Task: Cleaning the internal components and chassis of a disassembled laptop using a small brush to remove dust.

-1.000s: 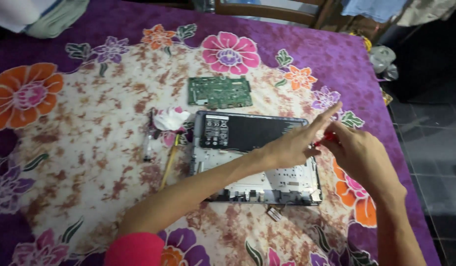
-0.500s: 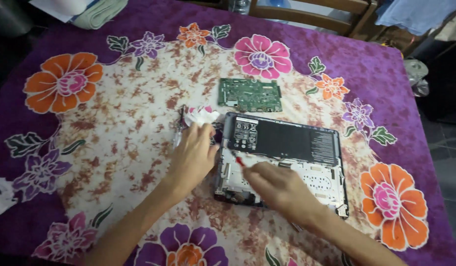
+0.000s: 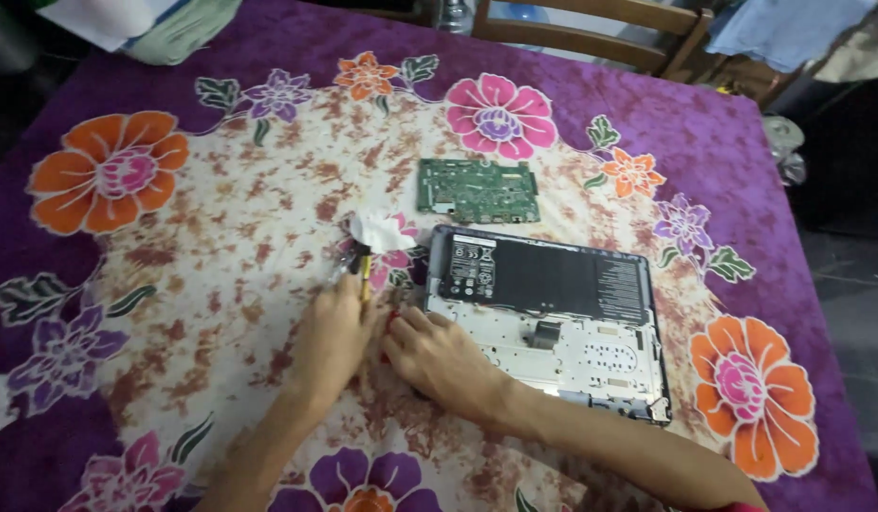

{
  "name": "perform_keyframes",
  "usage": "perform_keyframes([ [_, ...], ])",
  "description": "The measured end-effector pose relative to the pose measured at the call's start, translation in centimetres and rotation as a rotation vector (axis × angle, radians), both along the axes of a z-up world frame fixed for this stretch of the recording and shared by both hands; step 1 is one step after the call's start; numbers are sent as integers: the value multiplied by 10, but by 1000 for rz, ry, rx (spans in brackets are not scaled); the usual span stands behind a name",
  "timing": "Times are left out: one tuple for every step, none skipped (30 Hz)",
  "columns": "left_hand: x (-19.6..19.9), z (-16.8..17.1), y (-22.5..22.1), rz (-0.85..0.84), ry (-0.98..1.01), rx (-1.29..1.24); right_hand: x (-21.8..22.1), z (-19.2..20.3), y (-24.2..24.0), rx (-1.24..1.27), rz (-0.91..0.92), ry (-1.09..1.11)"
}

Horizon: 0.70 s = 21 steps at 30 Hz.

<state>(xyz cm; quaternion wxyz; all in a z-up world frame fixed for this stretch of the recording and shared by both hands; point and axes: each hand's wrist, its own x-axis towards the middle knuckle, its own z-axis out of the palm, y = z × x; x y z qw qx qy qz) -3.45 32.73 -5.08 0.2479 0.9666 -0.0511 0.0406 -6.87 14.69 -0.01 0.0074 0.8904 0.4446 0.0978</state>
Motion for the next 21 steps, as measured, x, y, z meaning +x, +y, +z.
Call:
perform_keyframes([
  [-1,13,-1,-14,0,-1,-4,10,-3,-1,-14,0],
  [-2,25,-1,-21,58,-125,-7,21,-6,116,30,30],
  [-3,38,-2,-24,115,-250,-11,32,-9,231,77,58],
  [-8,53,-8,-35,115,-251,-15,34,-15,229,67,55],
  [-13,68,-14,-60,274,-479,-19,36,-21,273,104,9],
  [-19,83,-19,-85,435,-706,-24,39,-27,315,143,-38],
  [-18,80,-27,-91,436,-708,-26,38,-35,311,138,-39],
  [-19,77,-34,-67,525,-823,-28,36,-42,342,194,-70],
  [-19,75,-41,-38,614,-938,-30,35,-48,373,253,-98],
  [-21,73,-49,-41,614,-940,-32,32,-58,370,251,-98],
  [-23,71,-57,-85,694,-1057,-35,28,-66,364,232,-102],
  [-25,68,-64,-130,773,-1173,-37,25,-75,358,212,-106],
  [-28,75,-71,-129,773,-1175,-40,24,-84,357,213,-104],
  [-32,81,-78,-169,741,-1116,-43,23,-92,503,124,109],
  [-35,88,-84,-204,704,-1060,-45,23,-101,639,39,330],
  [-36,82,-90,-199,700,-1067,-46,3,-128,634,46,333],
  [-36,76,-93,-311,440,-865,-46,-17,-154,684,-145,246],
  [-37,70,-97,-407,183,-653,-45,-38,-180,728,-337,159],
  [-28,45,-100,-401,182,-652,-41,-10,-176,729,-331,161],
  [-19,21,-104,-413,4,-469,-37,18,-173,814,-257,89],
  [-10,-4,-109,-428,-169,-284,-34,46,-171,897,-190,13],
])
